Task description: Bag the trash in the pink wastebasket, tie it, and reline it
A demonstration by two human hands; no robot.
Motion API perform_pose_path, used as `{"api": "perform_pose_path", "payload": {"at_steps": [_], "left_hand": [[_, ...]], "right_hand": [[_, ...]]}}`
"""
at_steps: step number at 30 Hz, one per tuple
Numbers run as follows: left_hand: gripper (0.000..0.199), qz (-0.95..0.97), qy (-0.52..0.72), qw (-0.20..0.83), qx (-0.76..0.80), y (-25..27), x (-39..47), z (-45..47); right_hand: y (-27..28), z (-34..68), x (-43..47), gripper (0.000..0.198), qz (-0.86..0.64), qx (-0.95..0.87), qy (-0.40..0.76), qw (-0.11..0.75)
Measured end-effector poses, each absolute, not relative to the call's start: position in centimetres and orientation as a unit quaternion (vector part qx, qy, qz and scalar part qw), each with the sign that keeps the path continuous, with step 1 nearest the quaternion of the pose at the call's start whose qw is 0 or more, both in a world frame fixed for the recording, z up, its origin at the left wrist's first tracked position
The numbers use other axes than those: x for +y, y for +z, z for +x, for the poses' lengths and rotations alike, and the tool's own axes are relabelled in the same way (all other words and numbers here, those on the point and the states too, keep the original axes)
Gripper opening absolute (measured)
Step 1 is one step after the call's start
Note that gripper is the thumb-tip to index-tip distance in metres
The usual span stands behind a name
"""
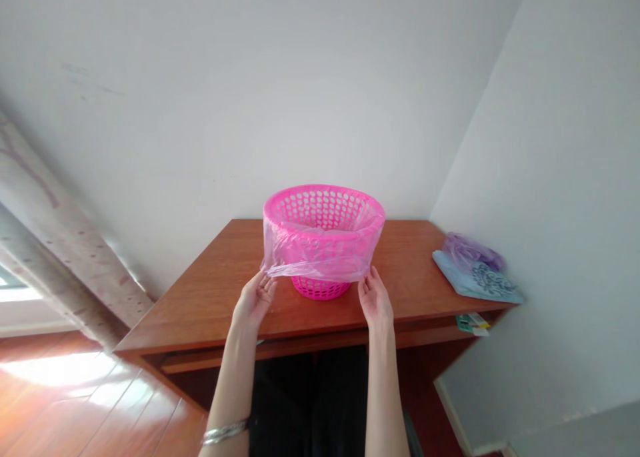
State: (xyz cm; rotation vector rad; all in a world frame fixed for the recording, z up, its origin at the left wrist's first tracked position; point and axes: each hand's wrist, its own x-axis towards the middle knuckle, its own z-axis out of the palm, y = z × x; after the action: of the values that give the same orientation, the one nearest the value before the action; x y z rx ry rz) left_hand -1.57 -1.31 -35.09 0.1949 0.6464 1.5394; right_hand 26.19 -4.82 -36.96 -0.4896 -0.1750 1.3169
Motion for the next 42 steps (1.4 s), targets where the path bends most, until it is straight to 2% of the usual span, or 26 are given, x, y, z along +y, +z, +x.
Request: {"api": "perform_pose_path", "payload": {"at_steps": [3, 5, 8, 10, 13, 15, 20, 23, 27, 30, 36, 39, 42], "left_hand": [[0.026, 0.086, 0.727, 0.62, 0.281, -35.4, -2.9, -2.3], [0.027, 0.059, 0.742, 0.62, 0.247, -35.4, -4.1, -2.2], [0.031, 0.012, 0.738, 0.65, 0.178, -35.1, -5.4, -1.4], [0.035, -0.008, 0.724, 0.672, 0.153, -34.9, -5.8, -0.7], [0.042, -0.018, 0.712, 0.686, 0.147, -35.0, -5.8, 0.1], [0.044, -0.025, 0.709, 0.688, 0.156, -35.3, -5.6, 0.4], [0.035, -0.019, 0.712, 0.676, 0.189, -35.6, -6.0, 0.7], [0.038, 0.044, 0.721, 0.666, 0.185, -35.0, -6.4, 1.1], [0.024, 0.078, 0.698, 0.667, 0.248, -35.0, -5.9, 1.7], [0.021, 0.068, 0.674, 0.669, 0.304, -36.1, -5.3, 1.3], [0.023, 0.029, 0.691, 0.673, 0.263, -37.9, -5.4, -1.3], [0.023, 0.056, 0.71, 0.668, 0.217, -37.5, -5.9, -1.5], [0.027, 0.108, 0.72, 0.665, 0.169, -36.5, -6.5, -0.6]], "right_hand": [[-37.1, 26.4, -5.8, 0.033, -0.27, -0.083, 0.569, 0.773], [-36.2, 26.6, -6.9, 0.044, -0.289, -0.119, 0.558, 0.769], [-34.1, 26.1, -8.7, 0.069, -0.327, -0.238, 0.539, 0.739], [-32.8, 25.3, -9.6, 0.076, -0.381, -0.358, 0.489, 0.698], [-32.1, 23.8, -10.4, 0.068, -0.478, -0.523, 0.342, 0.618], [-32.3, 23.0, -10.3, 0.062, -0.519, -0.571, 0.255, 0.582], [-33.9, 22.9, -9.4, 0.039, -0.55, -0.56, 0.196, 0.588], [-35.5, 23.3, -8.6, 0.026, -0.554, -0.569, 0.234, 0.561], [-38.3, 23.4, -7.6, 0.019, -0.559, -0.582, 0.305, 0.506], [-39.4, 23.5, -6.8, 0.017, -0.556, -0.49, 0.382, 0.552], [-38.5, 25.0, -6.6, 0.048, -0.398, -0.242, 0.576, 0.672], [-37.7, 25.6, -6.9, 0.052, -0.315, -0.198, 0.611, 0.698], [-37.4, 25.5, -6.3, 0.054, -0.304, -0.202, 0.599, 0.713]]}}
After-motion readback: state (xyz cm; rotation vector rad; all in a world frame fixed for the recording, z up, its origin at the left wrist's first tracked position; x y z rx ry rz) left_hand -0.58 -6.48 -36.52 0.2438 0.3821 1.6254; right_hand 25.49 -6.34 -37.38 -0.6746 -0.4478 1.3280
